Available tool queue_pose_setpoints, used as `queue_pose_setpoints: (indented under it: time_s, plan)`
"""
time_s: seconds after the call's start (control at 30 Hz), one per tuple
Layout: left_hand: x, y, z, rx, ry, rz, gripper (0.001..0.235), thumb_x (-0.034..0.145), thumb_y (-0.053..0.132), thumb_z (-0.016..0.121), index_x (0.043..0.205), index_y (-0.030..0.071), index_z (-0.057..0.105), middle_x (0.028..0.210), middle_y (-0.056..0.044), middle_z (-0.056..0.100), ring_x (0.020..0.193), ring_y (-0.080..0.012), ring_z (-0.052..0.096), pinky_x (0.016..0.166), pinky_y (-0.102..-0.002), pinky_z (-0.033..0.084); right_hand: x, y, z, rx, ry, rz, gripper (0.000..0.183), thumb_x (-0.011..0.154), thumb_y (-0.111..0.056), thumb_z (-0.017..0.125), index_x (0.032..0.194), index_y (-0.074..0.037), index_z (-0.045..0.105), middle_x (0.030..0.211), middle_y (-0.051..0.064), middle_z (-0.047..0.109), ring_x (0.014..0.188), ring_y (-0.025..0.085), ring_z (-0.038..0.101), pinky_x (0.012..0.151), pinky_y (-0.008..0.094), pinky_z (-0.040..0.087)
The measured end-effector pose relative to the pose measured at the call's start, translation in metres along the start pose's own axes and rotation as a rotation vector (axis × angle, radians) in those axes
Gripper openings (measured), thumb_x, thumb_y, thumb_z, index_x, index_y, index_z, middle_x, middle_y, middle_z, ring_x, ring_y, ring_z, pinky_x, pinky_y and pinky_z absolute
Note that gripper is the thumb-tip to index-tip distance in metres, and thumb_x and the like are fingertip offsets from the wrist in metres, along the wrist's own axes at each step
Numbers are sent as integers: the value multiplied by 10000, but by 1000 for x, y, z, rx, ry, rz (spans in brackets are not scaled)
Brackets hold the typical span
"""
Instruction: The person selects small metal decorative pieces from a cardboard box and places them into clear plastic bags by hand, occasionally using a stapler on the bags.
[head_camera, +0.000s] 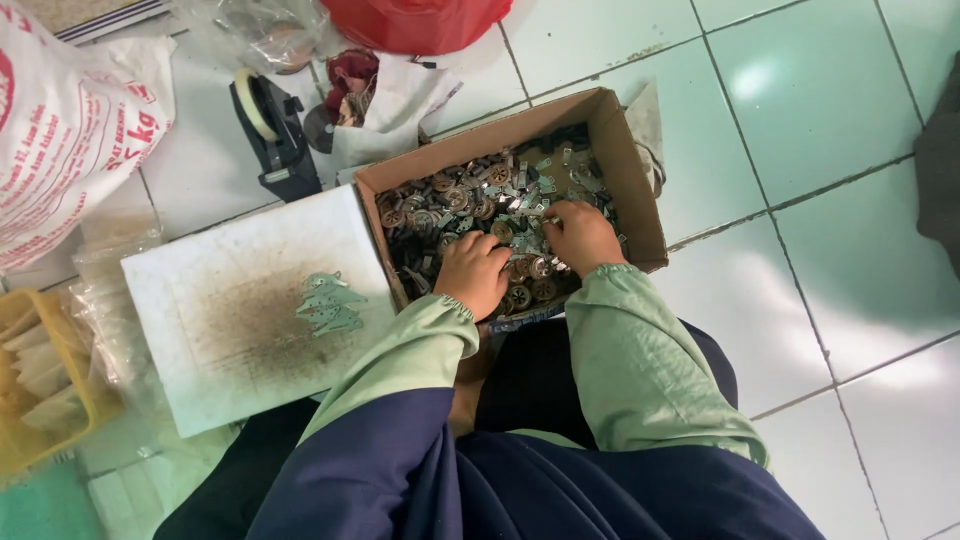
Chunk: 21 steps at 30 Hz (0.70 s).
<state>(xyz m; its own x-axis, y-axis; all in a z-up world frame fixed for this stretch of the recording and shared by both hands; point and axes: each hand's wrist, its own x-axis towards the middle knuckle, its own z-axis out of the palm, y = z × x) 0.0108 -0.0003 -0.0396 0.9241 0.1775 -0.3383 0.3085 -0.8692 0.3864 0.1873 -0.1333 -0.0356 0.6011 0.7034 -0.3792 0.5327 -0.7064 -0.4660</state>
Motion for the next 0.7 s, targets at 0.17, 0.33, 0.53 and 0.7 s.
queue_pose_setpoints:
  time_s: [0.17,0.33,0.53,0.7]
  plan:
    - [24,3,-4,20,-113,-21,356,1043,254,552,1364,103,574,1486,-167,452,1477,-387,342,1131,-531,373,29,6,23,-200,-18,-34,350,994,-255,633,1323,-143,670,1157,175,611,1120,393,658,797,497,634]
    - [51,-8,21,65,-159,3,456,1041,230,564,1476,113,492,1564,-156,385,1511,-379,287,1155,-505,328,38,4,49,-469,-3,-51,299,1017,-245,575,1287,-151,664,1151,138,582,1129,344,640,828,453,602]
    - [46,-10,29,52,-237,-67,481,1051,271,539,1498,105,487,1606,-138,344,1543,-385,190,1165,-503,279,37,2,62,-496,49,-166,218,981,-156,568,1136,-113,714,1075,134,636,1042,338,673,783,461,593]
    - [28,-8,21,11,-245,-69,432,1046,323,528,1416,103,560,1544,-135,432,1522,-381,249,1161,-515,293,15,-3,39,-173,12,-95,266,1021,-107,530,1146,-76,763,1037,187,723,1001,384,711,813,482,623]
